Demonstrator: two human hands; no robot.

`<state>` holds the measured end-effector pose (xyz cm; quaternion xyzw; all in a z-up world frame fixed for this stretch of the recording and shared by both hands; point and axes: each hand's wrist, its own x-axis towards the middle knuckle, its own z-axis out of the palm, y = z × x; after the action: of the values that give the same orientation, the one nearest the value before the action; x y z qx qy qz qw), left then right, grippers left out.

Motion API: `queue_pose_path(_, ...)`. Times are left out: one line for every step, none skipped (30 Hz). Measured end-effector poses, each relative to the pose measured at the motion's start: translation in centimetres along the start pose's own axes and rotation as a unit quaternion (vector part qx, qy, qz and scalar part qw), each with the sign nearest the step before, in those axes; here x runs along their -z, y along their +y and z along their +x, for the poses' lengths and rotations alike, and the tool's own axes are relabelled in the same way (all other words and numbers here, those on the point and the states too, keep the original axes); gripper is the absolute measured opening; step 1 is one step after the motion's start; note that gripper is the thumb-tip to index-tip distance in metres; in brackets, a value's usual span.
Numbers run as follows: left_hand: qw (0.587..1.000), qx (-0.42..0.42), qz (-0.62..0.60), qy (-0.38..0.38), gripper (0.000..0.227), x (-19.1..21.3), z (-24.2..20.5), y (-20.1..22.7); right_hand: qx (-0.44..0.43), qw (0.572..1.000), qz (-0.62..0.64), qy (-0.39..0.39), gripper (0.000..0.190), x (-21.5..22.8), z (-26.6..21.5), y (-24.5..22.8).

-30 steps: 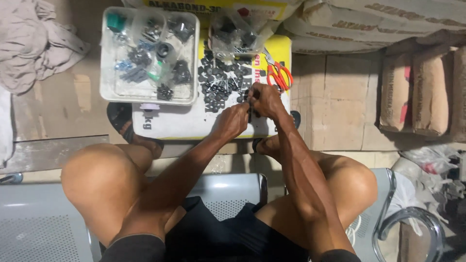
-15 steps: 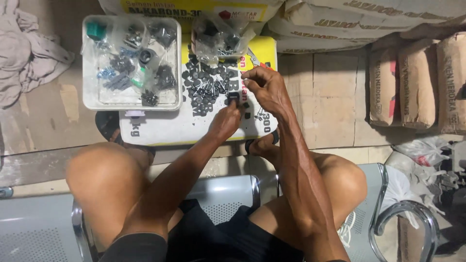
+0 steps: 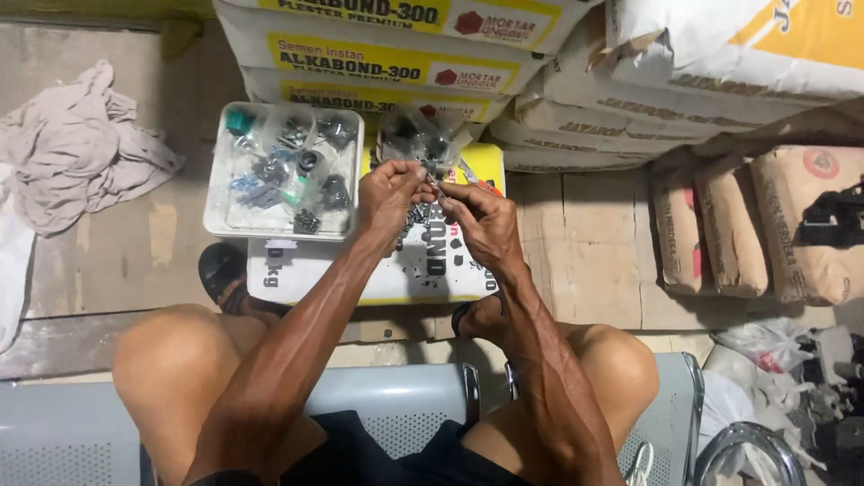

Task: Manually assembling mechanical fasteners by threading nuts onto bolts and organizing them in a tray.

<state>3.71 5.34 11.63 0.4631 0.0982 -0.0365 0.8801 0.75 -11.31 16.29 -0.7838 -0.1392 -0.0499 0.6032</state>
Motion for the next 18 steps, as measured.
queue_pose_path(1.000, -0.001, 0.000, 0.003, 0.020, 0.1, -0.2, 0.2, 0.000, 1.000, 0.002, -0.003, 0.022, -0.2, 0.0, -0.4)
queue_pose_path(1.000, -0.016, 0.009, -0.001, 0.022, 0.1, -0.3, 0.4, 0.012, 1.000, -0.005, 0.002, 0.021, -0.4, 0.1, -0.6)
queue_pose_path(0.999, -0.026, 0.017, -0.005, 0.024, 0.1, -0.5, 0.3, 0.019, 1.000, -0.013, 0.008, 0.019, -0.4, -0.1, -0.8)
queue_pose_path(1.000, -0.024, 0.018, -0.002, 0.024, 0.5, -0.5, 0.4, 0.017, 1.000, -0.012, 0.006, 0.019, -0.6, 0.0, -0.8)
queue_pose_path(0.998, -0.047, 0.036, -0.007, 0.024, 0.7, -0.4, 0.3, 0.022, 1.000, -0.016, 0.008, 0.019, -0.7, 0.1, -0.7)
queue_pose_path(0.996, -0.069, 0.054, -0.012, 0.024, 0.8, -0.2, 0.2, 0.028, 0.999, -0.020, 0.010, 0.019, -0.7, 0.2, -0.6)
queue_pose_path(0.996, -0.065, 0.056, -0.011, 0.024, 0.9, -0.2, 0.2, 0.024, 0.999, -0.018, 0.011, 0.019, -0.8, 0.1, -0.6)
queue_pose_path(0.993, -0.088, 0.081, -0.013, 0.020, 0.9, -0.1, 0.2, 0.022, 1.000, -0.010, 0.020, 0.018, -1.0, 0.1, -0.5)
queue_pose_path(0.988, -0.109, 0.107, -0.016, 0.016, 1.0, -0.2, 0.1, 0.017, 0.999, -0.002, 0.028, 0.018, -1.2, -0.1, -0.4)
queue_pose_path(0.988, -0.104, 0.109, -0.016, 0.016, 1.1, 0.0, -0.2, 0.012, 0.999, -0.001, 0.030, 0.018, -1.3, 0.0, 0.1)
queue_pose_path(0.983, -0.127, 0.135, -0.009, 0.014, 1.2, 0.2, -0.6, 0.011, 1.000, 0.007, 0.029, 0.018, -1.4, 0.0, 0.6)
queue_pose_path(0.976, -0.150, 0.160, -0.002, 0.013, 1.2, 0.3, -1.1, 0.009, 0.999, 0.014, 0.028, 0.018, -1.4, 0.0, 1.1)
queue_pose_path(0.976, -0.146, 0.162, -0.003, 0.013, 1.2, 0.4, -1.6, 0.005, 0.999, 0.015, 0.030, 0.018, -1.6, 0.0, 0.9)
queue_pose_path(0.971, -0.160, 0.178, 0.016, 0.011, 1.2, 0.5, -2.1, -0.004, 0.999, 0.008, 0.034, 0.017, -1.8, 0.0, 0.8)
queue_pose_path(0.965, -0.178, 0.191, 0.035, 0.011, 1.1, 0.8, -2.6, -0.010, 0.999, 0.001, 0.038, 0.016, -1.9, 0.3, 0.6)
queue_pose_path(0.965, -0.176, 0.192, 0.033, 0.011, 1.0, 1.0, -2.6, -0.012, 0.999, 0.000, 0.040, 0.016, -1.8, 0.5, 0.8)
queue_pose_path(0.963, -0.181, 0.196, 0.033, 0.010, 0.9, 0.9, -2.7, -0.020, 0.999, 0.000, 0.032, 0.015, -1.7, 0.6, 0.9)
queue_pose_path(0.961, -0.187, 0.200, 0.032, 0.010, 0.8, 0.9, -2.8, -0.028, 0.999, -0.001, 0.025, 0.014, -1.5, 0.6, 1.1)
